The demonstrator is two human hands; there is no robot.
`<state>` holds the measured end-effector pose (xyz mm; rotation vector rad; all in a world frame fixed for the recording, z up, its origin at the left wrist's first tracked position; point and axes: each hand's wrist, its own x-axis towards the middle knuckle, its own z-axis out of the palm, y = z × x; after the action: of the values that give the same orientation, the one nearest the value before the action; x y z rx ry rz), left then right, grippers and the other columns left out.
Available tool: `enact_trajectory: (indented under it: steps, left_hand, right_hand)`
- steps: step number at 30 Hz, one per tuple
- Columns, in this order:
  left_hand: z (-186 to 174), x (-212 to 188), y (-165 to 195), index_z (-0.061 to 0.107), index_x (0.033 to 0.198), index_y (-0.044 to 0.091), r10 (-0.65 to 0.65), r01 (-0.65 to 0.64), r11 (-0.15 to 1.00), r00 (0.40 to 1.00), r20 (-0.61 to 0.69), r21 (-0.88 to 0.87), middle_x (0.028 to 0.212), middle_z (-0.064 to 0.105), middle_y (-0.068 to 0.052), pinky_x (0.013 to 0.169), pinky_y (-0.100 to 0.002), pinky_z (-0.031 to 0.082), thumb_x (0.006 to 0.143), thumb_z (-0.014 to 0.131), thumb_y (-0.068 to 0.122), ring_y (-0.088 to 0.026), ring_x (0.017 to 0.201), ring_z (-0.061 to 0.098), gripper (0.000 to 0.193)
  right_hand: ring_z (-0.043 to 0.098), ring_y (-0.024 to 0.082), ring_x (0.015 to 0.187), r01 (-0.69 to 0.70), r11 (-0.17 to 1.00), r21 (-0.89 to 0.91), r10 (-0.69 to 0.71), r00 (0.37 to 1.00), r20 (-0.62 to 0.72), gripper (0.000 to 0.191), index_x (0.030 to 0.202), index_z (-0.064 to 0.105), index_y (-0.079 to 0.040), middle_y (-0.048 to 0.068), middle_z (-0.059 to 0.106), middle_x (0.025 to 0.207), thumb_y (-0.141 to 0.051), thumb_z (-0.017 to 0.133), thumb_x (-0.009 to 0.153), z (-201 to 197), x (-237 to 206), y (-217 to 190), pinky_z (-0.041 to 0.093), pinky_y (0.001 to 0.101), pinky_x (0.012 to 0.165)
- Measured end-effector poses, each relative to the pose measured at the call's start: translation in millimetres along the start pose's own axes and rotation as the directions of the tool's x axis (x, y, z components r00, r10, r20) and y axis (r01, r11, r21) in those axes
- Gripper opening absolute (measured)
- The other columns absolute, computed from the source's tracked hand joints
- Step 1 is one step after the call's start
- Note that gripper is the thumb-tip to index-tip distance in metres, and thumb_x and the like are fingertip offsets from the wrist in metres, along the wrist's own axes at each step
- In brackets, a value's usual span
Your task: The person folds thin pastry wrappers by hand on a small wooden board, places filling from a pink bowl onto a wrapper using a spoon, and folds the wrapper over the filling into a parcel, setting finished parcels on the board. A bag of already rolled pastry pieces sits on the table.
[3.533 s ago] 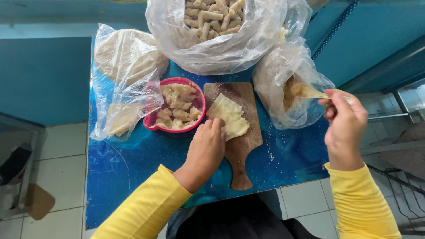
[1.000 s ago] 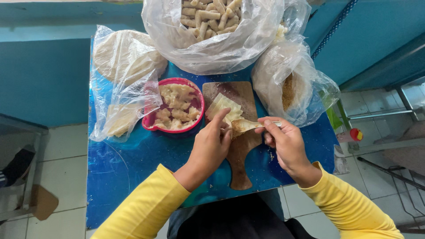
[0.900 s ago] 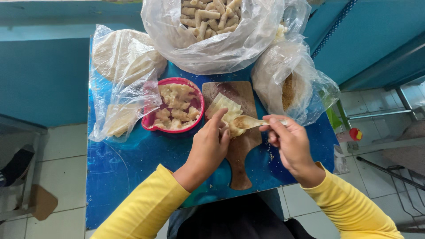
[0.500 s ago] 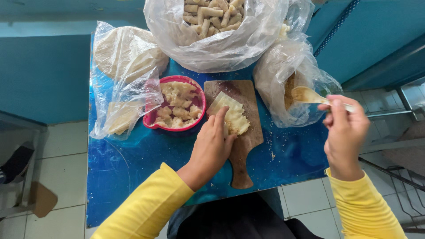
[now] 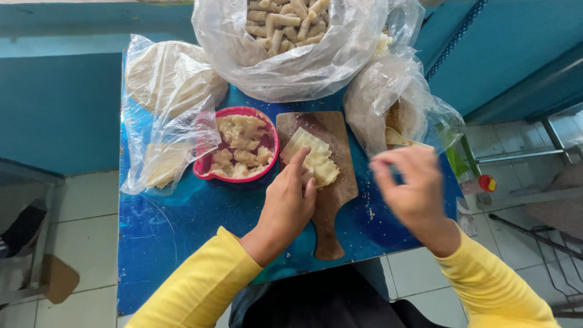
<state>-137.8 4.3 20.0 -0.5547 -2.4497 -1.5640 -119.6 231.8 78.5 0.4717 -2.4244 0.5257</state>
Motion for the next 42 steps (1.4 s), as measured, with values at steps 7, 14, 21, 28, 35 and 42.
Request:
enact_trajectory:
  steps: [7,14,21,28,35,42]
  left_hand:
    - [3.5,1.6,-5.0,0.046,0.147,0.005,-0.028,0.025,0.998,0.999,0.035,0.063,0.094,0.069,-0.016,0.080,-0.047,0.053,0.096,0.057,0.005,-0.036,0.091,0.067,0.053]
    - [2.5,1.1,-9.8,0.052,0.137,0.003,0.091,-0.096,0.971,0.995,0.032,0.218,0.104,0.062,-0.017,0.086,-0.045,0.049,0.092,0.065,0.008,-0.038,0.096,0.057,0.048]
    - [0.4,3.6,-8.9,0.062,0.122,0.007,0.185,-0.202,0.932,0.979,0.086,0.300,0.107,0.059,-0.013,0.086,-0.040,0.050,0.085,0.064,0.001,-0.034,0.099,0.055,0.038]
    - [-1.5,4.9,-16.0,0.065,0.107,0.008,0.151,-0.228,0.895,0.964,0.220,0.383,0.098,0.059,-0.011,0.085,-0.040,0.050,0.083,0.064,0.003,-0.033,0.096,0.056,0.024]
    - [-16.2,5.9,-9.0,0.064,0.107,0.003,0.164,-0.242,0.926,0.950,0.267,0.291,0.101,0.060,-0.015,0.087,-0.042,0.048,0.080,0.068,0.014,-0.037,0.100,0.056,0.029]
    - [-12.0,9.3,-11.8,0.065,0.107,0.004,0.169,-0.243,0.926,0.951,0.260,0.287,0.097,0.062,-0.013,0.088,-0.043,0.049,0.092,0.061,0.007,-0.035,0.098,0.057,0.015]
  right_hand:
    - [0.063,0.031,0.085,-0.222,0.970,0.098,0.164,0.897,0.410,0.014,0.085,0.072,-0.010,0.007,0.069,0.083,-0.020,0.079,0.080,52.8,6.8,-1.2,0.051,0.0415,0.074]
    - [0.068,0.028,0.083,-0.267,0.917,0.297,0.146,0.917,0.372,0.012,0.088,0.068,-0.007,0.007,0.072,0.085,-0.013,0.077,0.082,56.0,4.1,-3.5,0.053,0.0367,0.072]
    - [0.078,0.019,0.092,-0.411,0.788,0.459,0.213,0.881,0.422,0.017,0.107,0.064,-0.002,0.010,0.076,0.097,-0.005,0.069,0.091,58.3,1.8,-10.2,0.060,0.0304,0.077]
    - [0.068,0.028,0.094,-0.146,0.932,0.330,-0.002,0.912,0.410,0.027,0.106,0.071,-0.007,0.008,0.074,0.105,-0.009,0.076,0.080,51.3,6.1,-2.7,0.054,0.0382,0.083]
    - [0.058,0.028,0.096,0.130,0.973,0.191,-0.192,0.916,0.353,0.019,0.098,0.077,-0.014,0.001,0.070,0.102,-0.014,0.076,0.079,58.6,11.0,7.1,0.046,0.0410,0.084]
    - [0.056,0.029,0.094,0.137,0.969,0.204,-0.211,0.887,0.410,0.019,0.099,0.076,-0.011,0.002,0.068,0.101,-0.016,0.076,0.080,50.7,20.4,4.5,0.045,0.0414,0.083]
